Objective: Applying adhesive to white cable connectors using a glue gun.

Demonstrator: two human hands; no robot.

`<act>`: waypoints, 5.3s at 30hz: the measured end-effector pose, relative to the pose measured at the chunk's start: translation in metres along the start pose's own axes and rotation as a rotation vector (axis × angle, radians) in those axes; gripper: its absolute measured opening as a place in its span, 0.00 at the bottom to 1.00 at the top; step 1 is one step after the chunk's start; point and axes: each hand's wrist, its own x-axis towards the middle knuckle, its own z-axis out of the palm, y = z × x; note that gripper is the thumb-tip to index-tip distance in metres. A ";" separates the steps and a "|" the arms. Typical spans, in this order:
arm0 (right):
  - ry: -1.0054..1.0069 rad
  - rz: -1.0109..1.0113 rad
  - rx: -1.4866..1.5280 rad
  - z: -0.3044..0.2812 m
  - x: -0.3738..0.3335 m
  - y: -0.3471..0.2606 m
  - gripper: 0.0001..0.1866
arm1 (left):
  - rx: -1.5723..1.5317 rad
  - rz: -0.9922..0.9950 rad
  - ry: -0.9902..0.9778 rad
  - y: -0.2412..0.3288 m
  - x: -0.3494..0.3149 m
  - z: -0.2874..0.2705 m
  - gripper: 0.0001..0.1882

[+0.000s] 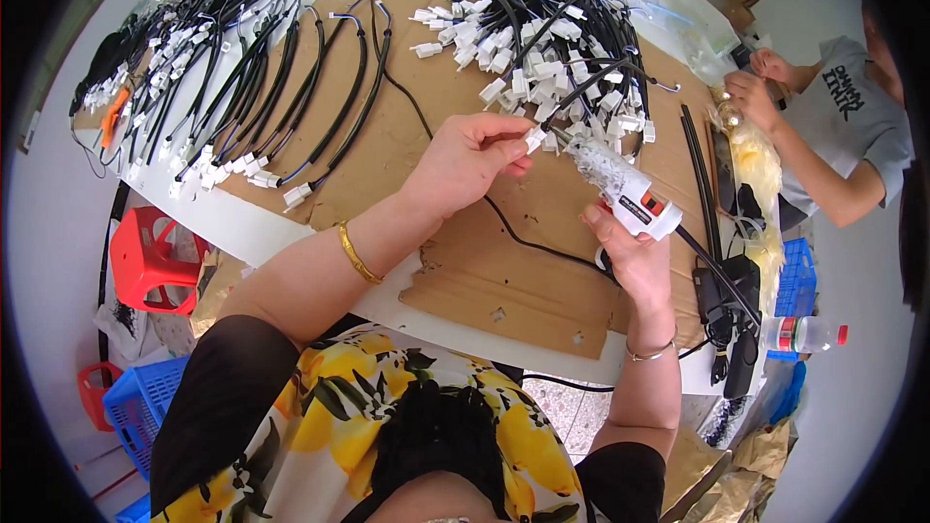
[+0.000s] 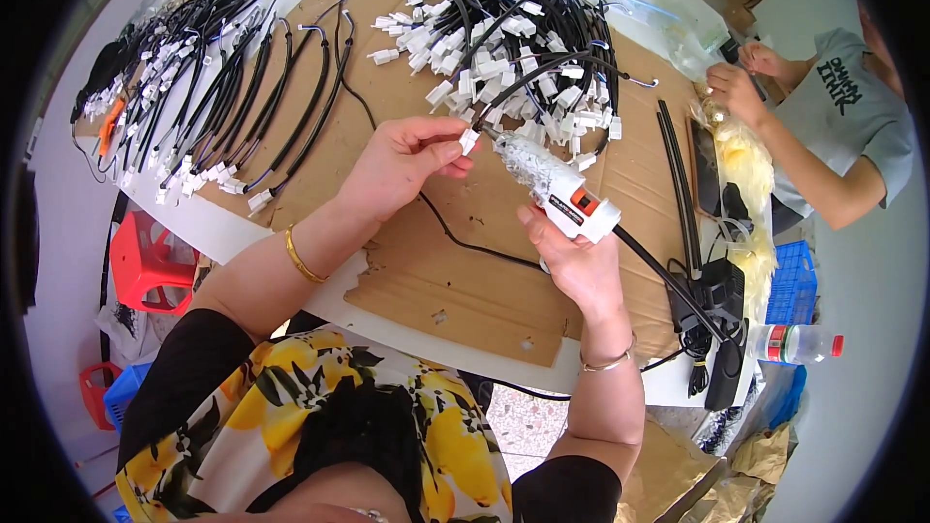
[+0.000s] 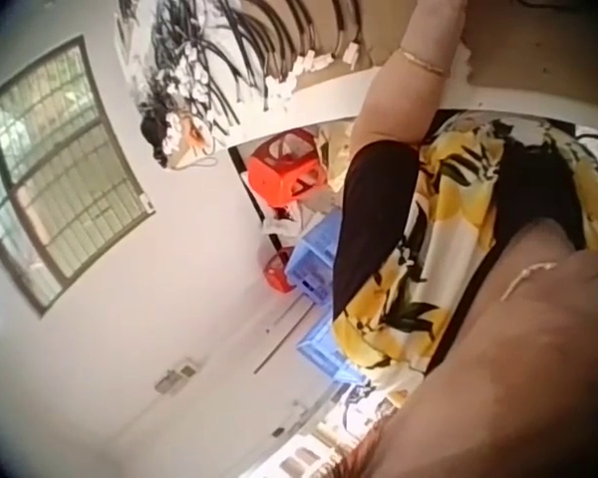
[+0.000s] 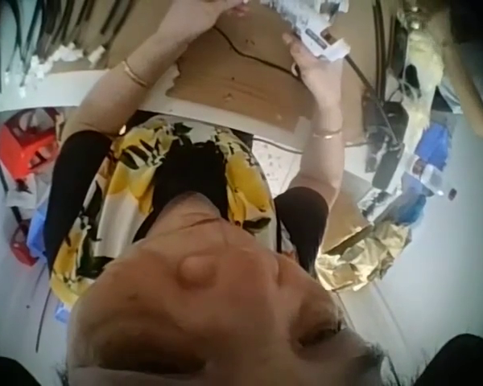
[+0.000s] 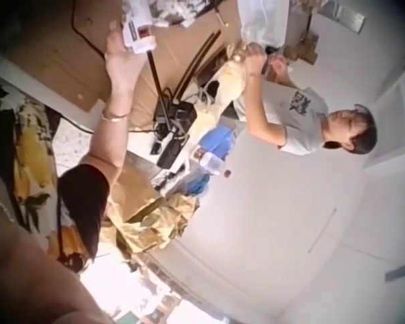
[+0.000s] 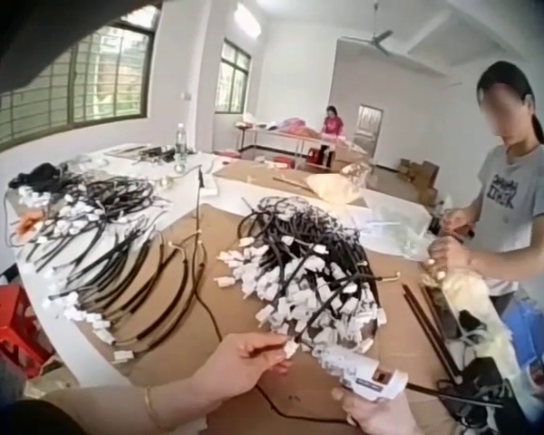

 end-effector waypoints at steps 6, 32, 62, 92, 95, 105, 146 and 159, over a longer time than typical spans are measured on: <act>-0.001 -0.021 -0.080 -0.002 -0.001 -0.001 0.11 | 0.022 0.006 0.009 0.001 -0.001 0.002 0.12; 0.030 0.041 -0.118 -0.002 0.000 -0.006 0.09 | -0.004 -0.011 -0.020 0.008 -0.001 -0.001 0.14; 0.012 0.060 -0.100 -0.005 -0.001 -0.010 0.10 | 0.042 0.081 -0.076 0.007 0.004 -0.007 0.13; -0.001 -0.017 -0.041 -0.008 0.002 -0.002 0.11 | 0.163 0.219 0.034 0.000 0.006 -0.011 0.12; 0.019 -0.050 -0.054 -0.006 0.003 -0.001 0.09 | 0.200 0.252 0.062 0.000 0.006 -0.010 0.12; 0.001 0.057 -0.071 -0.010 0.005 -0.005 0.10 | 0.094 0.278 0.089 0.002 0.007 -0.008 0.11; 0.137 -0.124 0.358 -0.025 0.016 0.007 0.09 | -0.333 0.357 0.030 0.116 0.014 0.000 0.13; 0.120 -0.138 0.331 -0.026 0.019 0.011 0.09 | -0.315 0.364 0.060 0.085 0.015 -0.016 0.12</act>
